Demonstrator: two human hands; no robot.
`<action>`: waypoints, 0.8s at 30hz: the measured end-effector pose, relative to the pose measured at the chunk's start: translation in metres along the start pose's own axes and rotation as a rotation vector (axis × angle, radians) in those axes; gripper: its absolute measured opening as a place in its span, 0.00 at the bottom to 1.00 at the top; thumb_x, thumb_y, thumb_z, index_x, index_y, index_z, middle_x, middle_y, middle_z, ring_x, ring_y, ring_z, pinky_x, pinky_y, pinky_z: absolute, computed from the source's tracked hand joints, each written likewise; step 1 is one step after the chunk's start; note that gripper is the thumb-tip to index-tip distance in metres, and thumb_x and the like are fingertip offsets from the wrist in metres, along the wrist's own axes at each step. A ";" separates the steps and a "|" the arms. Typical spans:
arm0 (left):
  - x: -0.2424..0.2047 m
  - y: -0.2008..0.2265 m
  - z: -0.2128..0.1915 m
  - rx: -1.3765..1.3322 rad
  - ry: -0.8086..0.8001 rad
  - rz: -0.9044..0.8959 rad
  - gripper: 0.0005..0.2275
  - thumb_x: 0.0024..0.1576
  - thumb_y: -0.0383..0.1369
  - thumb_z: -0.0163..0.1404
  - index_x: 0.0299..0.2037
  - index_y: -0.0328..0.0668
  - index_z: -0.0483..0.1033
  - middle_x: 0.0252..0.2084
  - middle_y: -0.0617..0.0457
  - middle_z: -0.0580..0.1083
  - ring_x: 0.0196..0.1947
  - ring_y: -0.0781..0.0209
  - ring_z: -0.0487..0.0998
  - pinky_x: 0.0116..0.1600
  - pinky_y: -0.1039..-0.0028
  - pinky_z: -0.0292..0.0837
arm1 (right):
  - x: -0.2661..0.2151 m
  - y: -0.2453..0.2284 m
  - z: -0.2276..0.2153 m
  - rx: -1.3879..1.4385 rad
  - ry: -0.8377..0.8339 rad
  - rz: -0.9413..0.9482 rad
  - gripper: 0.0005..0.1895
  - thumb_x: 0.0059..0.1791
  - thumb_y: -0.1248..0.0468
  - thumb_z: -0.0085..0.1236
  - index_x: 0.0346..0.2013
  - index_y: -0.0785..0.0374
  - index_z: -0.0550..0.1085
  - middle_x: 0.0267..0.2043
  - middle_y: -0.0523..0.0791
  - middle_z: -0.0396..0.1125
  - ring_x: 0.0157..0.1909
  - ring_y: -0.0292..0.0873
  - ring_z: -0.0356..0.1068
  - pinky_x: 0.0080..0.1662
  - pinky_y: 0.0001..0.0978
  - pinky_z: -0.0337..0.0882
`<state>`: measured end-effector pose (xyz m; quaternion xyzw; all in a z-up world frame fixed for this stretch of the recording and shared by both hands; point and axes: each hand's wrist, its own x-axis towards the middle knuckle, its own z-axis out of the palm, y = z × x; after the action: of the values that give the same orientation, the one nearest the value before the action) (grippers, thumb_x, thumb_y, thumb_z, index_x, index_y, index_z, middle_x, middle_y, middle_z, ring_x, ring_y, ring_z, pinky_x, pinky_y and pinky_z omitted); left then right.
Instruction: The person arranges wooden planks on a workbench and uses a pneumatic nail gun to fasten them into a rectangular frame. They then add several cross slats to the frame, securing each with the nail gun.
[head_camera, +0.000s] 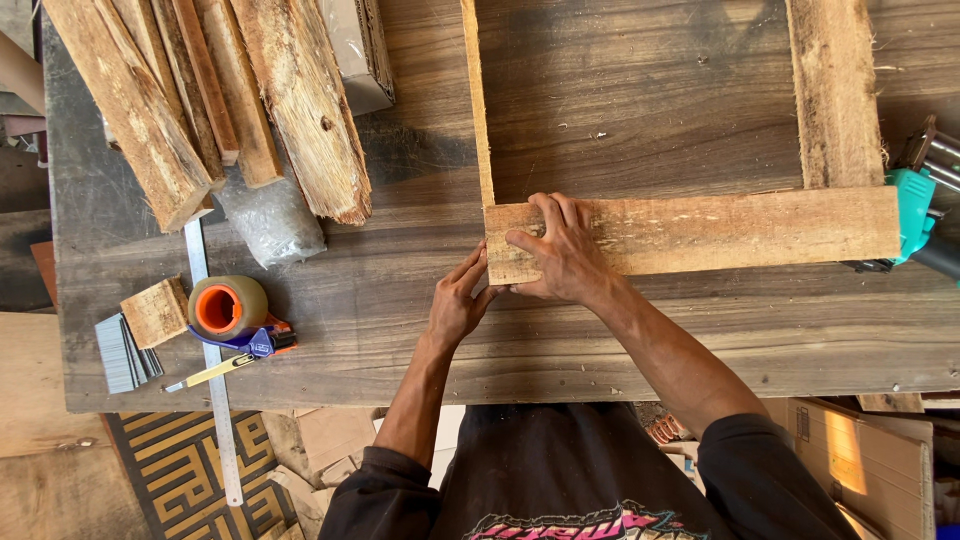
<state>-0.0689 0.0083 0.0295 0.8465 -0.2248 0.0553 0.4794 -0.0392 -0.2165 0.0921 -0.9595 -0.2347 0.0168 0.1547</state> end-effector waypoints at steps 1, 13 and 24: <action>0.000 -0.002 0.001 -0.001 0.001 0.001 0.25 0.54 0.34 0.64 0.60 0.30 0.74 0.63 0.37 0.72 0.57 0.35 0.77 0.57 0.53 0.76 | 0.001 0.001 0.001 -0.002 0.001 0.000 0.41 0.33 0.40 0.74 0.57 0.44 0.72 0.65 0.58 0.53 0.69 0.65 0.53 0.63 0.69 0.53; -0.004 -0.012 0.007 0.044 0.011 0.040 0.24 0.53 0.34 0.64 0.59 0.32 0.75 0.62 0.38 0.74 0.54 0.38 0.78 0.54 0.57 0.78 | 0.001 0.008 0.002 -0.030 -0.029 -0.045 0.41 0.31 0.44 0.77 0.57 0.45 0.75 0.64 0.61 0.55 0.68 0.65 0.54 0.64 0.68 0.53; 0.003 0.002 -0.002 0.011 0.000 0.031 0.22 0.54 0.33 0.64 0.57 0.29 0.76 0.59 0.35 0.75 0.52 0.36 0.79 0.52 0.56 0.79 | 0.002 0.003 -0.001 -0.003 -0.006 -0.041 0.40 0.31 0.42 0.76 0.55 0.46 0.74 0.63 0.59 0.55 0.68 0.65 0.54 0.64 0.67 0.54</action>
<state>-0.0663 0.0083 0.0332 0.8456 -0.2375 0.0639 0.4738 -0.0363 -0.2188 0.0921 -0.9547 -0.2548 0.0160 0.1530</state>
